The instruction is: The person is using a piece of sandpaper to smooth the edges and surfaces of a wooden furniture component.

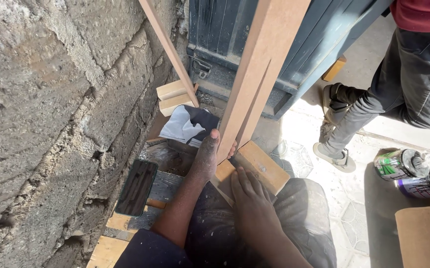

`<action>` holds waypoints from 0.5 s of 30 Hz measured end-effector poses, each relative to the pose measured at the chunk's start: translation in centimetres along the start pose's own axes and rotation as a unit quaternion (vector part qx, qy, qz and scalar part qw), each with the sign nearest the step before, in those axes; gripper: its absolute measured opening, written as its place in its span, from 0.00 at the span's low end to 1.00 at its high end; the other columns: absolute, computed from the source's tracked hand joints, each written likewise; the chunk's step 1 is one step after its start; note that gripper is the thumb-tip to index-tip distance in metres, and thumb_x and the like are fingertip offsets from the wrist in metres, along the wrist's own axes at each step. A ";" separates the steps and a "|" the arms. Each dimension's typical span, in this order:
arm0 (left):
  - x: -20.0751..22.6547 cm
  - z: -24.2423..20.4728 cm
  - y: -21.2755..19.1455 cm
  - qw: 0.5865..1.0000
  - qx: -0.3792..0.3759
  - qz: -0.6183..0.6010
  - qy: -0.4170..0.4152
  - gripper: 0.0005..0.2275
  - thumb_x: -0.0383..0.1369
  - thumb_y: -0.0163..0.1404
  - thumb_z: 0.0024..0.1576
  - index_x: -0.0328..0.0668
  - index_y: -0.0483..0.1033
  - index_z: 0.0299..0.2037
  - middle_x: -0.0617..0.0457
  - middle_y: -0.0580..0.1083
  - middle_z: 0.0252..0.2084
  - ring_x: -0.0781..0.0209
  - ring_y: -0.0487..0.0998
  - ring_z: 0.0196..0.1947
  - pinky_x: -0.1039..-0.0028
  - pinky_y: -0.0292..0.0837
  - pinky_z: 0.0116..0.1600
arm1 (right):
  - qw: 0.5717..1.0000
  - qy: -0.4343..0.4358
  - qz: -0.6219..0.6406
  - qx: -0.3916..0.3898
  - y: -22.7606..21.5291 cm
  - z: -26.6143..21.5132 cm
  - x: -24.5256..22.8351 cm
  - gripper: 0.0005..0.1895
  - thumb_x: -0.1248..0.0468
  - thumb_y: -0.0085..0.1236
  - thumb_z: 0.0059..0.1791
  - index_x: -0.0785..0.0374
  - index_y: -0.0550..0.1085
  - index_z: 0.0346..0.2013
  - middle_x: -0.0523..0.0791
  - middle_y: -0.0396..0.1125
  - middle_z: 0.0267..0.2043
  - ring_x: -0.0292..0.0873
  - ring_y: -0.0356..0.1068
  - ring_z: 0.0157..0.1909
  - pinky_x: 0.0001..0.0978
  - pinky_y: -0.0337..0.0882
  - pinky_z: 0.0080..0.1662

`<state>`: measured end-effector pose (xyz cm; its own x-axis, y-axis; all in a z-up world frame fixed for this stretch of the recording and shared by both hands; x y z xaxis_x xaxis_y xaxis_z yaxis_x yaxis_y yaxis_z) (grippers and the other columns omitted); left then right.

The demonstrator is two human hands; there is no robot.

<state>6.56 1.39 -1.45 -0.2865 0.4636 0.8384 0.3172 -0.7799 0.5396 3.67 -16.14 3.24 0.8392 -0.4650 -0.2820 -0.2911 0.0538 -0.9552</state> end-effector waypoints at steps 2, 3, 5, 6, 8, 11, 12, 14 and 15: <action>-0.5 -0.3 -0.5 1.000 0.025 0.014 -0.010 0.43 0.74 0.40 0.44 0.34 0.77 0.39 0.52 0.74 0.29 0.64 0.72 0.29 0.74 0.69 0.39 | 1.000 -0.011 0.013 -0.006 -0.5 2.5 -0.7 0.35 0.60 0.47 0.51 0.65 0.53 0.72 0.54 0.45 0.78 0.58 0.41 0.77 0.56 0.49 0.69; -0.8 -0.4 -0.9 0.998 0.049 0.027 -0.022 0.44 0.74 0.39 0.44 0.33 0.79 0.39 0.51 0.76 0.29 0.64 0.75 0.30 0.73 0.72 0.44 | 0.999 -0.021 0.027 -0.012 -0.6 3.7 -1.1 0.38 0.55 0.55 0.51 0.66 0.55 0.71 0.56 0.46 0.77 0.59 0.42 0.76 0.57 0.49 0.69; -0.3 -0.4 -0.8 0.998 0.049 0.040 -0.015 0.43 0.74 0.37 0.45 0.34 0.79 0.39 0.51 0.76 0.29 0.63 0.75 0.30 0.73 0.72 0.43 | 0.997 -0.011 0.071 -0.018 -1.4 4.0 -1.0 0.37 0.55 0.54 0.52 0.66 0.55 0.71 0.55 0.49 0.76 0.59 0.43 0.76 0.56 0.52 0.69; -0.1 -0.5 -0.8 0.997 0.054 0.049 -0.007 0.43 0.74 0.36 0.45 0.34 0.78 0.39 0.51 0.76 0.29 0.63 0.75 0.29 0.72 0.72 0.42 | 0.993 -0.004 0.115 -0.028 -1.7 4.1 -0.9 0.36 0.55 0.53 0.53 0.65 0.55 0.72 0.55 0.52 0.75 0.58 0.43 0.76 0.55 0.55 0.68; -0.4 -0.4 -0.9 0.999 0.040 0.035 0.002 0.43 0.74 0.36 0.47 0.34 0.77 0.40 0.51 0.75 0.30 0.62 0.74 0.30 0.71 0.72 0.41 | 0.988 -0.002 0.154 -0.025 -3.8 3.2 -1.2 0.28 0.58 0.50 0.53 0.64 0.60 0.66 0.53 0.59 0.70 0.58 0.53 0.70 0.53 0.59 0.65; -1.9 -0.2 -1.7 0.999 0.034 0.012 0.003 0.43 0.73 0.36 0.48 0.33 0.77 0.45 0.48 0.77 0.33 0.60 0.76 0.34 0.70 0.74 0.42 | 0.982 0.011 0.188 -0.028 -5.3 0.4 -0.3 0.25 0.67 0.44 0.51 0.63 0.64 0.64 0.52 0.62 0.69 0.55 0.57 0.70 0.47 0.57 0.67; -2.4 0.0 -2.3 0.999 0.045 0.003 0.002 0.44 0.72 0.37 0.48 0.32 0.77 0.48 0.47 0.78 0.36 0.58 0.79 0.37 0.69 0.77 0.44 | 0.983 0.016 0.179 -0.034 -5.5 -0.5 0.2 0.30 0.73 0.41 0.49 0.64 0.63 0.69 0.51 0.57 0.73 0.52 0.53 0.75 0.43 0.52 0.72; -1.0 -0.2 -1.5 1.000 0.023 0.014 0.000 0.44 0.73 0.36 0.47 0.34 0.76 0.48 0.49 0.77 0.35 0.61 0.77 0.35 0.71 0.74 0.44 | 0.973 0.078 0.207 -0.065 -7.4 -1.5 0.1 0.30 0.72 0.44 0.48 0.56 0.67 0.66 0.43 0.62 0.72 0.47 0.61 0.70 0.40 0.59 0.67; -0.4 -0.5 -1.0 1.000 0.001 0.024 -0.002 0.44 0.74 0.36 0.46 0.37 0.75 0.48 0.51 0.76 0.34 0.63 0.75 0.33 0.72 0.72 0.43 | 0.958 0.140 0.232 -0.095 -8.0 -2.2 0.2 0.31 0.71 0.47 0.46 0.48 0.71 0.64 0.35 0.66 0.71 0.41 0.70 0.66 0.37 0.67 0.61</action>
Point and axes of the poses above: each hand's wrist, its own z-axis towards the middle knuckle, its own y-axis out of the palm, x = y × z, the point moved 5 cm from there along z, towards the middle knuckle
